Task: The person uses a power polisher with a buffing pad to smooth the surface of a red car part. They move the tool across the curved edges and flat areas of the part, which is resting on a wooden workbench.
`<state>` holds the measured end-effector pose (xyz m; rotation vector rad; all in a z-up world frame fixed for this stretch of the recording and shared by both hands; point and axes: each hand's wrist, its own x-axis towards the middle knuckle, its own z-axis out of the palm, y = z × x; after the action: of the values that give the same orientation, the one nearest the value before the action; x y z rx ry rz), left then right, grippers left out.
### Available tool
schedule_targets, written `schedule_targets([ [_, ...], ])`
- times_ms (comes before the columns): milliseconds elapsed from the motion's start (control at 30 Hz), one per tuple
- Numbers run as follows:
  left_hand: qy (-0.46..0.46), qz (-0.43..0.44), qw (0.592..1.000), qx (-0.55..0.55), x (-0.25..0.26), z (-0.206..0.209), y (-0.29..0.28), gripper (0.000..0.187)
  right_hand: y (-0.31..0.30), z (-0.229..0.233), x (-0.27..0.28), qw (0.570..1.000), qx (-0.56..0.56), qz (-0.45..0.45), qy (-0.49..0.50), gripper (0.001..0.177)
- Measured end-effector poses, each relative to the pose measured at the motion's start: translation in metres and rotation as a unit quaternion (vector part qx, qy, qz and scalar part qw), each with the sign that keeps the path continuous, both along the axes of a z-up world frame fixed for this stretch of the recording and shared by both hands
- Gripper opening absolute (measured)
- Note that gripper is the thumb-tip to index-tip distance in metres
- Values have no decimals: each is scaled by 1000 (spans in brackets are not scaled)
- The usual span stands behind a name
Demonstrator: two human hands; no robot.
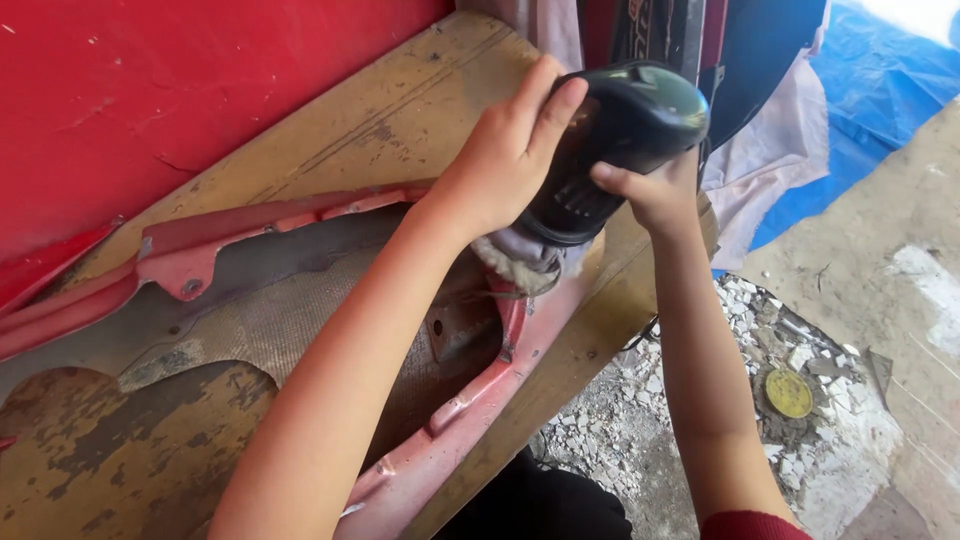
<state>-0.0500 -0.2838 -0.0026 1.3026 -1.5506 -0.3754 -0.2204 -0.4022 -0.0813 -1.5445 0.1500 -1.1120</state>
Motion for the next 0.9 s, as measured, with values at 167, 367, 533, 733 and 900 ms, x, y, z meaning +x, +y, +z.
schedule_targets([
  [167,3,6,1000,-4,10,-13,-23,33,-16,-11,9,998,33,7,-46,71],
  [367,2,84,996,-29,32,-28,-55,35,-53,-24,33,998,62,0,-2,67],
  [533,-2,79,997,-23,17,-30,-52,36,-41,-17,11,999,50,-8,-5,69],
  [733,11,-20,999,32,-25,-24,-40,37,-26,-26,-32,999,30,-22,-3,75],
  [900,52,-32,998,-1,-12,-37,-63,36,-44,-29,-18,997,67,-29,-15,71],
])
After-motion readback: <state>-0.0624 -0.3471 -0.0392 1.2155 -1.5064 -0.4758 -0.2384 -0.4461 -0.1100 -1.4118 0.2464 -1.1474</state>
